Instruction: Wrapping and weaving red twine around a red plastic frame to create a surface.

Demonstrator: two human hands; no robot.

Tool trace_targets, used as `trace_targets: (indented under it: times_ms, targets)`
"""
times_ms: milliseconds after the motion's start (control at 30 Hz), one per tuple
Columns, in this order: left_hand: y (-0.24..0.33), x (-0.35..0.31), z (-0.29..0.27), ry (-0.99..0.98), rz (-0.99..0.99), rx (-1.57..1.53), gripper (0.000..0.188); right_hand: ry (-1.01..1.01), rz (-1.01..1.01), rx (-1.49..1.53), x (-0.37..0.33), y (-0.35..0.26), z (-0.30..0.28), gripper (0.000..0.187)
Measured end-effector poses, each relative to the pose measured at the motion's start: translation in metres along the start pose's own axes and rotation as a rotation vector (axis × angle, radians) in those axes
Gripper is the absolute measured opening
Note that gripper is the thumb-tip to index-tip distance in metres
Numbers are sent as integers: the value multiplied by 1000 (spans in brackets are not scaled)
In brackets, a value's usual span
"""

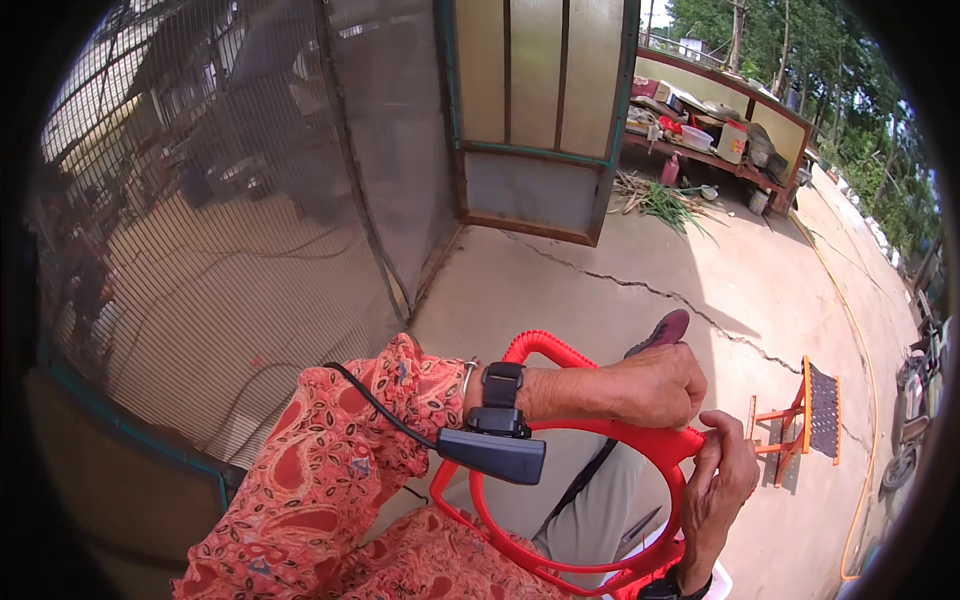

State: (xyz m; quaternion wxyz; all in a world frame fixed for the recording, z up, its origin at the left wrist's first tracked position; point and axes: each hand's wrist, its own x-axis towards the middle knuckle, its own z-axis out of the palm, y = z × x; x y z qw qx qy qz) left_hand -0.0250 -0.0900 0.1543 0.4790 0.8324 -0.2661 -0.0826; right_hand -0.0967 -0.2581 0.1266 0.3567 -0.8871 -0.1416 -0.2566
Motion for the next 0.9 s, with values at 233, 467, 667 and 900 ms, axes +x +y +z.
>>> trace_targets:
  times_ms: [233, 467, 667, 900]
  targets:
    - [-1, -13, -44, -138, -124, -65, 18, -7, -197, -59, 17, 3, 4, 17]
    - [2, -31, -70, -85, -211, -44, 31, 9, -130, -33, 14, 13, -2, 15]
    - [-7, -48, -66, -51, -212, -86, 39, -11, -137, 97, 17, 16, 2, 15]
    - [-26, -51, -72, 22, -263, -153, 37, -226, -258, 629, -114, -64, -20, 26]
